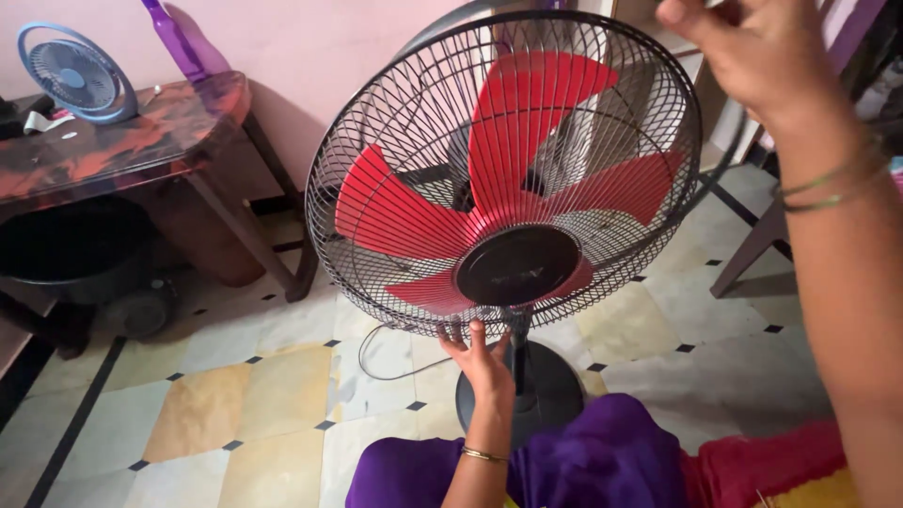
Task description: The person removes the front grille of a standing electric fan, then reattaches it and secures it with a small fastener. The fan remains on the floor throughout the process.
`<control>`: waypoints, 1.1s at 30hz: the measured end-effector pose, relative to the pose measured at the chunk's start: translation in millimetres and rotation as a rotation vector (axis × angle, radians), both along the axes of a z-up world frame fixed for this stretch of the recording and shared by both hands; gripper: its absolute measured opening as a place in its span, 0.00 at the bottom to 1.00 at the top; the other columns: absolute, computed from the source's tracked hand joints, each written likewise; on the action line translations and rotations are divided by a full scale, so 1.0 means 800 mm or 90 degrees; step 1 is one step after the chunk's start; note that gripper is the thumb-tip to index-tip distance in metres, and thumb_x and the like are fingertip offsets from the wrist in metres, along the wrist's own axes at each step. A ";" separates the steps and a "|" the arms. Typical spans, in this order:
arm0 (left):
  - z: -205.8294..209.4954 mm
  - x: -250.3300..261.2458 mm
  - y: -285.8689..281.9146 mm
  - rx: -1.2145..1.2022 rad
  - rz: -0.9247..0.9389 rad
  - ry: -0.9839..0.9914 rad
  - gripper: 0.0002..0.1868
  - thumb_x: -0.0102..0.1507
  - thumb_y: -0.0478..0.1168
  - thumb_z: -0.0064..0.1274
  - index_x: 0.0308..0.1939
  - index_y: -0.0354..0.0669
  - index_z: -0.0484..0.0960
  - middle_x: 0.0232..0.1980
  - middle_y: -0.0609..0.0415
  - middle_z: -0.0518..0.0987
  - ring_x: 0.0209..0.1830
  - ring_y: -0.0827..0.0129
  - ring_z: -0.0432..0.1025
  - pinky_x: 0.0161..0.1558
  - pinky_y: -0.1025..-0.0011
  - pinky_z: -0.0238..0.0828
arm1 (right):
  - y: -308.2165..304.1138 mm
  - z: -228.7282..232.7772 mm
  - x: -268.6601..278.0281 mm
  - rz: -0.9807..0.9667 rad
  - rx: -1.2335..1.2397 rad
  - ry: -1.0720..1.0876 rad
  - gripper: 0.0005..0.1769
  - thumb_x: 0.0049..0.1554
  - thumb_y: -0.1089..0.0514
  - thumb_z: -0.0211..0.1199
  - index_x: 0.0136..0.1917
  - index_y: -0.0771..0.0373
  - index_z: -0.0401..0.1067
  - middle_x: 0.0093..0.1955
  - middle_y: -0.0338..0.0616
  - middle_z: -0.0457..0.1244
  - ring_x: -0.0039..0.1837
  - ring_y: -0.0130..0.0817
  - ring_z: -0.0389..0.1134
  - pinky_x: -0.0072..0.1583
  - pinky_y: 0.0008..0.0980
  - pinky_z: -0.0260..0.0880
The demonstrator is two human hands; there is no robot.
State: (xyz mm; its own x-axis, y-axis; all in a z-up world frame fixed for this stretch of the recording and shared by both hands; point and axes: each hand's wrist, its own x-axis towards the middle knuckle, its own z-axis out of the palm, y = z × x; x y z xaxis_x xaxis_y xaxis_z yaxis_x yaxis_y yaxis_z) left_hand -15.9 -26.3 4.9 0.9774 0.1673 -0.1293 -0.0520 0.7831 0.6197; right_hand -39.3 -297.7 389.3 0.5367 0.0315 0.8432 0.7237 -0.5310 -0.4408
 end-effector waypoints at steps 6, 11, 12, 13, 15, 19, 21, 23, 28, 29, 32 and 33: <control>0.000 0.002 0.000 -0.012 -0.005 0.009 0.59 0.52 0.50 0.65 0.78 0.57 0.40 0.79 0.52 0.47 0.74 0.48 0.55 0.56 0.38 0.75 | 0.022 0.010 0.032 0.056 -0.074 0.011 0.08 0.68 0.58 0.63 0.58 0.63 0.76 0.53 0.31 0.69 0.54 0.18 0.68 0.60 0.21 0.69; -0.004 0.005 -0.002 -0.009 -0.003 0.010 0.59 0.53 0.50 0.65 0.78 0.57 0.39 0.79 0.51 0.47 0.74 0.48 0.55 0.57 0.37 0.75 | 0.022 0.005 0.041 0.083 -0.092 0.010 0.09 0.73 0.61 0.64 0.62 0.67 0.77 0.53 0.36 0.66 0.56 0.21 0.66 0.63 0.23 0.66; -0.005 0.005 -0.002 -0.013 -0.002 0.015 0.60 0.52 0.50 0.65 0.78 0.57 0.39 0.79 0.51 0.47 0.75 0.48 0.55 0.57 0.37 0.75 | 0.022 0.004 0.040 0.059 -0.106 0.010 0.09 0.74 0.61 0.65 0.63 0.68 0.77 0.52 0.37 0.65 0.54 0.22 0.65 0.62 0.24 0.65; -0.006 0.006 -0.003 -0.015 0.000 0.012 0.60 0.52 0.50 0.65 0.78 0.57 0.39 0.79 0.51 0.47 0.75 0.48 0.55 0.57 0.37 0.75 | 0.022 0.005 0.041 0.069 -0.092 0.021 0.08 0.73 0.60 0.65 0.62 0.67 0.77 0.52 0.36 0.66 0.55 0.21 0.65 0.62 0.24 0.65; -0.008 0.005 -0.003 -0.015 0.003 0.005 0.59 0.53 0.50 0.65 0.78 0.56 0.39 0.79 0.50 0.47 0.75 0.48 0.54 0.58 0.38 0.74 | 0.025 0.005 0.037 0.089 -0.063 0.043 0.08 0.72 0.59 0.66 0.60 0.66 0.77 0.53 0.34 0.67 0.57 0.21 0.66 0.62 0.23 0.66; -0.006 0.005 -0.002 0.000 0.005 -0.002 0.59 0.53 0.50 0.65 0.78 0.55 0.40 0.79 0.49 0.47 0.75 0.48 0.55 0.58 0.37 0.74 | 0.032 0.011 0.020 0.016 -0.062 0.078 0.10 0.69 0.57 0.68 0.62 0.63 0.79 0.52 0.32 0.65 0.54 0.21 0.63 0.58 0.23 0.63; -0.005 0.003 -0.001 0.003 0.003 -0.014 0.59 0.53 0.51 0.65 0.79 0.56 0.39 0.80 0.50 0.46 0.75 0.50 0.54 0.59 0.38 0.74 | 0.037 0.011 0.015 0.012 -0.078 0.051 0.10 0.70 0.57 0.68 0.61 0.64 0.79 0.52 0.32 0.63 0.55 0.21 0.62 0.60 0.24 0.62; -0.003 0.003 -0.002 -0.002 0.004 -0.004 0.60 0.53 0.51 0.65 0.78 0.56 0.39 0.79 0.49 0.47 0.75 0.49 0.55 0.57 0.38 0.72 | 0.039 0.009 0.010 0.013 -0.074 0.045 0.11 0.70 0.58 0.68 0.63 0.63 0.79 0.53 0.32 0.63 0.57 0.22 0.62 0.60 0.23 0.62; -0.001 0.001 -0.001 0.001 0.004 -0.020 0.60 0.52 0.52 0.66 0.78 0.55 0.41 0.79 0.50 0.48 0.75 0.48 0.55 0.57 0.37 0.73 | 0.042 0.003 0.006 0.014 -0.067 0.024 0.09 0.69 0.60 0.68 0.62 0.64 0.78 0.54 0.33 0.62 0.58 0.22 0.61 0.61 0.24 0.61; 0.000 0.002 -0.002 0.000 0.006 -0.020 0.60 0.51 0.53 0.66 0.78 0.56 0.41 0.79 0.50 0.48 0.75 0.48 0.55 0.56 0.37 0.72 | 0.042 0.003 0.007 0.017 -0.071 0.025 0.09 0.69 0.60 0.68 0.62 0.64 0.78 0.53 0.33 0.63 0.58 0.22 0.62 0.61 0.24 0.62; 0.000 0.001 -0.002 -0.006 0.006 -0.015 0.62 0.50 0.54 0.67 0.78 0.56 0.41 0.78 0.50 0.48 0.75 0.47 0.55 0.56 0.37 0.71 | 0.039 0.003 0.006 0.029 -0.089 0.023 0.08 0.71 0.61 0.67 0.62 0.65 0.78 0.51 0.33 0.64 0.56 0.21 0.63 0.62 0.24 0.63; -0.001 0.001 -0.002 -0.009 0.006 -0.014 0.62 0.49 0.54 0.68 0.78 0.55 0.41 0.78 0.50 0.48 0.75 0.47 0.55 0.56 0.37 0.71 | 0.038 0.004 0.006 0.033 -0.097 0.021 0.08 0.71 0.61 0.67 0.62 0.65 0.78 0.51 0.32 0.64 0.54 0.21 0.64 0.62 0.24 0.64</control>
